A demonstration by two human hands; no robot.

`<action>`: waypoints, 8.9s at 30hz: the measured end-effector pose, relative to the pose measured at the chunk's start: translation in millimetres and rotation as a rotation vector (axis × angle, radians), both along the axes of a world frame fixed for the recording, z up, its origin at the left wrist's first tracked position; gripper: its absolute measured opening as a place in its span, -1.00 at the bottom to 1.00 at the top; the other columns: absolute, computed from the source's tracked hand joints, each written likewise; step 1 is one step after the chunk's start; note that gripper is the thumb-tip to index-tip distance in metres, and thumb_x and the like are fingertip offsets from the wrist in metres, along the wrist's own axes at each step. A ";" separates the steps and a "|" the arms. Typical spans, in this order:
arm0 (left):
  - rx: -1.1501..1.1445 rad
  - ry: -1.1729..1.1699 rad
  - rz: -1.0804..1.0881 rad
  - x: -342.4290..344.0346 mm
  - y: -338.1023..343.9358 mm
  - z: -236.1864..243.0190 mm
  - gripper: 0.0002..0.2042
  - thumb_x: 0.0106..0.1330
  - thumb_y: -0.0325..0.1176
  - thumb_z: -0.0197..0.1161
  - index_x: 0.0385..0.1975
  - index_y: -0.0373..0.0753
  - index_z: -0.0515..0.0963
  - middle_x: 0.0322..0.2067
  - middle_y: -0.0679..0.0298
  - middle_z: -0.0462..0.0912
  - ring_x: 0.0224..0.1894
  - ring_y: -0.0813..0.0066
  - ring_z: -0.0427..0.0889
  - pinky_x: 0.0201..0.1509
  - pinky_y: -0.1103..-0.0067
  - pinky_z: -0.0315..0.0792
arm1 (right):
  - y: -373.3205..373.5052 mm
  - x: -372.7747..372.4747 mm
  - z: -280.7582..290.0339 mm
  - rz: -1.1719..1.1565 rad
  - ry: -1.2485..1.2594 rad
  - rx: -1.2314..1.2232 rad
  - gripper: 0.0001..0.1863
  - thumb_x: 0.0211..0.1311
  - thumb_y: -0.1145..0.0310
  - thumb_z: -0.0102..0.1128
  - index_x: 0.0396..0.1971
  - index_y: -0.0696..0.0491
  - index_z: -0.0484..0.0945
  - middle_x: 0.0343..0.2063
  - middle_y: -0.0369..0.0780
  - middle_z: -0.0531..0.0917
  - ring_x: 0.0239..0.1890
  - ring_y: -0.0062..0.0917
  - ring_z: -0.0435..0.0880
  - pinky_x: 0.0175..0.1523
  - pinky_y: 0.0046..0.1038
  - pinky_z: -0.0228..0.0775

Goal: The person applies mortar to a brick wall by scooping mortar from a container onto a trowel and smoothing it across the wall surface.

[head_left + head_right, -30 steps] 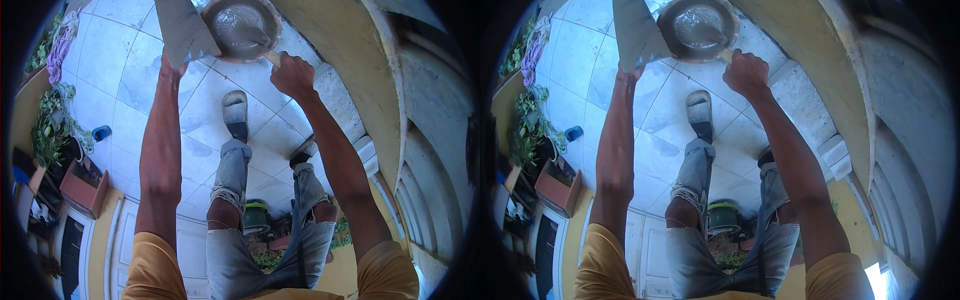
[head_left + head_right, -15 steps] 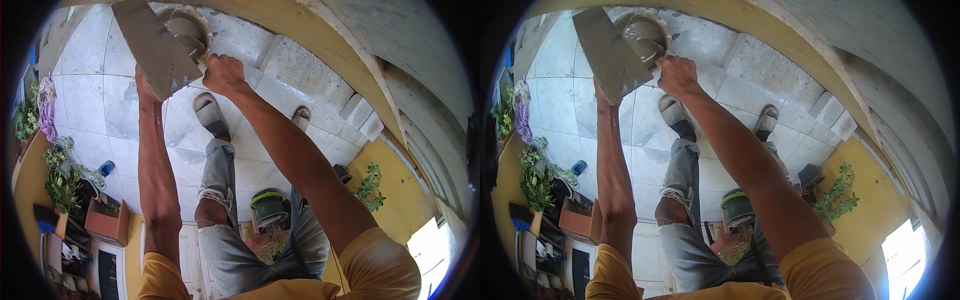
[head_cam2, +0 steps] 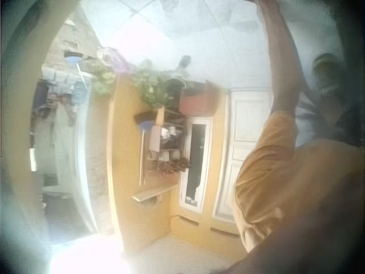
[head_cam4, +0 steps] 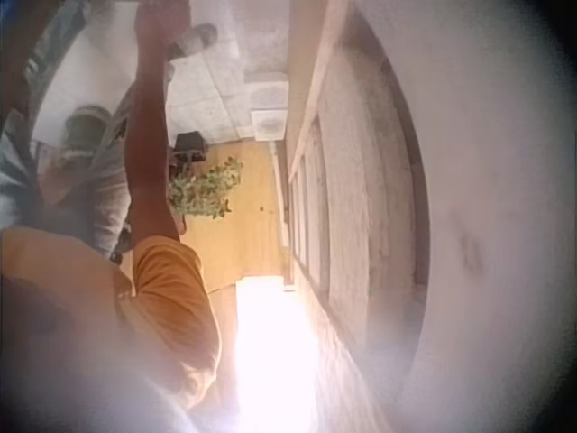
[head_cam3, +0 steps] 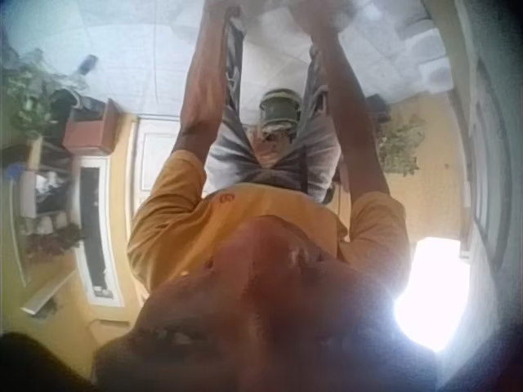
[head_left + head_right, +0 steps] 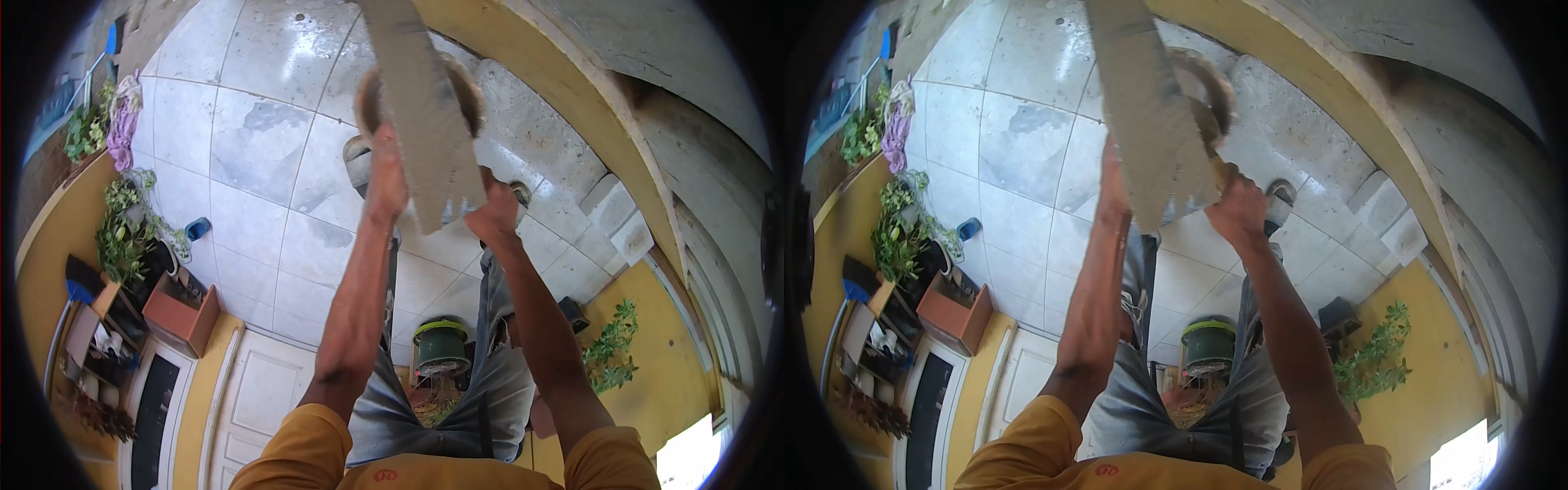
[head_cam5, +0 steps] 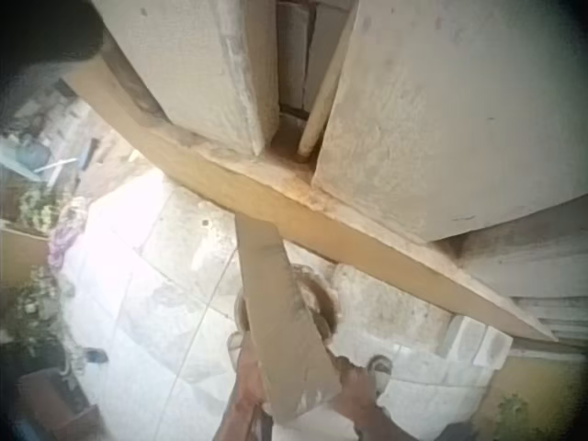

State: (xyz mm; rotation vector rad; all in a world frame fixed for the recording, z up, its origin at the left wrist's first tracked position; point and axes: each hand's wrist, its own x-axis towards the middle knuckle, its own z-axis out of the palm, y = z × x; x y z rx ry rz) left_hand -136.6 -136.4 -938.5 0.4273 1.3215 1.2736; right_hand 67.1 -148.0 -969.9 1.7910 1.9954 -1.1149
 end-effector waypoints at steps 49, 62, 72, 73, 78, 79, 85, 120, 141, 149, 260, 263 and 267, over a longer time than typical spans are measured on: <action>-0.348 -0.644 0.315 90.8 -109.4 -70.3 -0.53 0.62 0.06 -0.05 0.21 -0.21 0.47 -0.01 0.22 0.64 0.01 0.32 0.65 0.08 0.34 0.58 | 28.5 206.1 -113.4 -0.208 0.356 -0.284 -0.69 0.18 0.22 0.30 -0.33 0.21 0.68 -0.56 -0.22 0.63 -0.46 -0.51 0.57 -0.29 -0.36 0.42; -0.156 -0.875 0.277 187.6 -65.3 -86.4 -0.53 0.55 -0.09 -0.02 0.22 -0.34 0.47 0.00 0.08 0.67 -0.06 0.22 0.73 0.03 0.34 0.68 | -43.8 130.4 114.5 -0.592 0.281 0.048 -0.85 0.19 0.44 0.25 -0.35 0.22 0.55 -0.60 -0.27 0.57 -0.53 -0.68 0.48 -0.42 -0.47 0.41; -0.052 -1.024 0.264 244.4 -58.0 -72.8 -0.51 0.57 -0.09 0.00 0.31 -0.31 0.40 0.07 0.09 0.66 -0.03 0.24 0.74 0.02 0.33 0.74 | -68.1 111.3 174.7 -0.413 0.104 0.147 -0.63 0.17 0.47 0.32 -0.03 0.22 0.50 -0.36 0.03 0.69 -0.38 0.01 0.74 -0.28 -0.14 0.56; -0.046 -1.027 0.264 244.1 -60.2 -75.3 -0.51 0.57 -0.09 0.00 0.31 -0.31 0.40 0.07 0.09 0.66 -0.03 0.24 0.74 0.02 0.33 0.74 | -68.7 112.6 178.4 -0.410 0.102 0.153 -0.63 0.17 0.47 0.32 -0.03 0.22 0.50 -0.36 0.03 0.69 -0.38 0.01 0.74 -0.28 -0.14 0.56; -0.034 -1.042 0.250 237.3 -75.3 -79.0 -0.51 0.57 -0.11 0.00 0.35 -0.30 0.37 0.13 0.09 0.63 0.05 0.25 0.72 0.08 0.32 0.71 | -60.1 120.1 193.5 -0.433 0.099 0.076 -0.65 0.17 0.47 0.30 -0.04 0.21 0.54 -0.34 0.07 0.70 -0.36 0.00 0.76 -0.28 -0.18 0.58; -0.031 -1.044 0.253 236.1 -76.9 -77.1 -0.51 0.57 -0.11 0.00 0.35 -0.30 0.37 0.13 0.09 0.63 0.05 0.25 0.72 0.08 0.32 0.71 | -57.1 121.6 196.1 -0.429 0.098 0.078 -0.65 0.17 0.47 0.30 -0.04 0.21 0.54 -0.34 0.07 0.70 -0.36 0.00 0.76 -0.28 -0.18 0.58; -0.070 -1.116 0.229 214.3 -97.6 -84.2 -0.47 0.58 -0.06 0.01 0.40 -0.24 0.32 0.20 0.08 0.58 0.12 0.19 0.68 0.15 0.26 0.67 | -27.3 139.6 196.3 -0.947 0.410 -0.181 -0.79 0.27 0.46 0.32 -0.16 0.26 0.64 -0.54 -0.44 0.57 -0.57 -0.80 0.38 -0.48 -0.59 0.27; -0.182 -1.034 0.238 165.8 -86.0 -36.6 -0.52 0.55 -0.23 0.12 0.39 -0.26 0.34 0.21 0.10 0.57 0.15 0.21 0.64 0.13 0.32 0.65 | 55.6 217.3 0.1 0.311 -0.272 0.258 -0.77 0.18 0.44 0.18 -0.15 0.12 0.49 -0.40 0.01 0.61 -0.25 -0.10 0.70 -0.17 -0.05 0.58; 0.037 -0.711 -0.093 226.1 -85.8 330.7 -0.49 0.55 -0.06 0.08 0.35 -0.25 0.39 0.18 0.11 0.59 0.14 0.18 0.64 0.18 0.29 0.60 | -33.9 222.2 405.9 0.171 0.622 0.273 -0.53 -0.07 0.30 0.48 -0.09 0.13 0.67 -0.07 -0.02 0.68 -0.04 -0.08 0.68 -0.01 -0.14 0.60; 0.706 -1.029 -0.132 316.9 29.4 582.8 -0.37 0.49 0.16 0.07 0.32 -0.24 0.40 0.21 0.19 0.58 0.24 0.23 0.57 0.35 0.22 0.46 | -38.0 271.4 636.8 0.373 0.715 1.142 -0.61 0.02 0.31 0.39 -0.13 0.16 0.69 -0.18 -0.06 0.73 -0.17 -0.21 0.74 -0.07 -0.27 0.62; 0.075 0.309 -0.149 61.1 -14.4 515.0 -0.72 0.52 -0.31 0.14 0.04 -0.37 0.59 -0.21 0.18 0.73 -0.15 0.43 0.72 0.01 0.52 0.55 | 297.1 179.1 966.6 0.270 -0.294 2.161 -0.66 0.26 0.15 0.38 -0.57 0.05 0.54 -0.78 -0.24 0.56 -0.80 -0.49 0.52 -0.71 -0.42 0.36; 0.228 0.347 -0.141 56.0 38.3 545.9 -0.70 0.54 -0.29 0.15 0.06 -0.39 0.58 -0.21 0.18 0.72 -0.13 0.42 0.71 0.12 0.45 0.55 | 312.3 153.4 992.7 0.397 -0.344 2.251 -0.63 0.27 0.10 0.39 -0.57 0.02 0.51 -0.78 -0.28 0.55 -0.80 -0.57 0.49 -0.73 -0.42 0.30; 0.359 0.362 -0.202 62.7 66.8 572.6 -0.70 0.54 -0.28 0.17 0.09 -0.37 0.58 -0.20 0.18 0.72 -0.11 0.45 0.70 0.14 0.47 0.52 | 283.1 116.4 1086.0 0.208 -0.250 2.135 -0.68 0.21 0.18 0.37 -0.44 0.18 0.65 -0.55 0.05 0.70 -0.43 -0.11 0.78 -0.31 -0.12 0.59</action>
